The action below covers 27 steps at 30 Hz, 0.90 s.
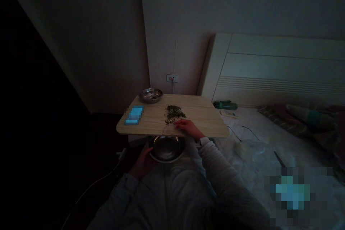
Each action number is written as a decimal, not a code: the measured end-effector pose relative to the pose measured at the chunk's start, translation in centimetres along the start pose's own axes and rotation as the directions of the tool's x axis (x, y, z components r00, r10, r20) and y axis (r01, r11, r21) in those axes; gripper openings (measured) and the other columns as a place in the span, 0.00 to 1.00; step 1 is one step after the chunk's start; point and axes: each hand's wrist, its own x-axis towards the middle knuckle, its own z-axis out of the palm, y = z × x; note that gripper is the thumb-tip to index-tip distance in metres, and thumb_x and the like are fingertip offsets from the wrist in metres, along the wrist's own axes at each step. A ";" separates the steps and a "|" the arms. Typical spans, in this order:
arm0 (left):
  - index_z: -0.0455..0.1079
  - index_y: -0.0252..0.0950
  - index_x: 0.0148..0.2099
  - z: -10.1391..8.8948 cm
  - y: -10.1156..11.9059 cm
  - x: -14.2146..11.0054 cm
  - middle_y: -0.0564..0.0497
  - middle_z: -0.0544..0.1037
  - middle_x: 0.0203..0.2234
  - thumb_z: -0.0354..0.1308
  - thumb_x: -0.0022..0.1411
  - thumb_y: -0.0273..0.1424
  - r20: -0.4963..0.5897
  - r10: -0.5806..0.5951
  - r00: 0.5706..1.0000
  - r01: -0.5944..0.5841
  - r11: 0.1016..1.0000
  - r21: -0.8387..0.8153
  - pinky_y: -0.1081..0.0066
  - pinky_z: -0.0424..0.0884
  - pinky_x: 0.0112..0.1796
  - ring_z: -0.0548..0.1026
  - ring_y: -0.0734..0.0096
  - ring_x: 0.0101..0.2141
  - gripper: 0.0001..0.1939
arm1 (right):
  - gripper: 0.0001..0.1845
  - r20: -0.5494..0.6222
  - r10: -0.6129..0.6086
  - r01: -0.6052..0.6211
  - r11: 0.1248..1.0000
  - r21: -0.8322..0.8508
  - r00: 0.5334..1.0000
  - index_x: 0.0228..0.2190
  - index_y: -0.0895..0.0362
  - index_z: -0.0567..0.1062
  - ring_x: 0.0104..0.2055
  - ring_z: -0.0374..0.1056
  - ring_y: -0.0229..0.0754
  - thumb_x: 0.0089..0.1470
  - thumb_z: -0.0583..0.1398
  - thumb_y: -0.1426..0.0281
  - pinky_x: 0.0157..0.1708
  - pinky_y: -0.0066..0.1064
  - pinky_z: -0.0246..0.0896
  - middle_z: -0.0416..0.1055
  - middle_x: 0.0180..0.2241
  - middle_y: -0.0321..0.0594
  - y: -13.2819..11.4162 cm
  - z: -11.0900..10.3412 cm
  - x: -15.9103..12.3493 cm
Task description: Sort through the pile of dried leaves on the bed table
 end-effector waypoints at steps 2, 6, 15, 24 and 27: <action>0.77 0.32 0.43 0.0 0.0 0.2 0.44 0.85 0.34 0.56 0.63 0.26 -0.045 0.004 0.999 -0.004 1.000 0.001 0.64 0.77 0.42 0.82 0.55 0.43 0.10 | 0.09 0.007 -0.012 0.012 1.000 -0.002 1.000 0.28 0.55 0.84 0.34 0.71 0.40 0.41 0.64 0.69 0.39 0.31 0.64 0.81 0.31 0.37 0.0 0.0 0.0; 0.77 0.32 0.44 0.1 -0.1 0.2 0.43 0.85 0.33 0.56 0.63 0.26 -0.088 0.006 0.996 -0.007 1.000 -0.011 0.64 0.77 0.41 0.83 0.55 0.42 0.10 | 0.08 0.007 -0.022 0.022 0.999 0.029 1.000 0.27 0.55 0.83 0.34 0.71 0.41 0.42 0.63 0.69 0.40 0.32 0.64 0.80 0.30 0.37 0.0 -0.1 0.0; 0.76 0.33 0.39 1.1 0.2 -0.8 0.48 0.84 0.28 0.54 0.65 0.26 -0.083 0.008 0.997 -0.006 1.000 0.019 0.66 0.77 0.40 0.83 0.59 0.37 0.08 | 0.17 -0.395 0.052 0.078 0.949 0.307 0.917 0.33 0.55 0.78 0.29 0.64 0.39 0.43 0.62 0.57 0.34 0.32 0.60 0.73 0.26 0.35 1.1 -0.8 0.8; 0.78 0.34 0.38 -0.3 -0.3 0.4 0.47 0.82 0.24 0.60 0.59 0.26 -0.100 0.028 0.995 -0.019 0.995 0.095 0.65 0.74 0.41 0.82 0.55 0.38 0.06 | 0.21 -0.448 0.111 0.092 0.909 0.407 0.887 0.34 0.54 0.74 0.34 0.67 0.41 0.42 0.62 0.52 0.35 0.32 0.63 0.75 0.31 0.39 1.9 -0.9 1.2; 0.78 0.34 0.38 -1.0 -0.5 1.0 0.46 0.83 0.25 0.62 0.57 0.26 -0.033 0.011 0.999 -0.008 0.996 0.087 0.65 0.73 0.40 0.82 0.54 0.37 0.06 | 0.20 -0.432 0.113 0.077 0.914 0.398 0.895 0.34 0.54 0.75 0.36 0.69 0.43 0.43 0.62 0.53 0.36 0.33 0.64 0.76 0.34 0.41 1.9 -1.0 1.2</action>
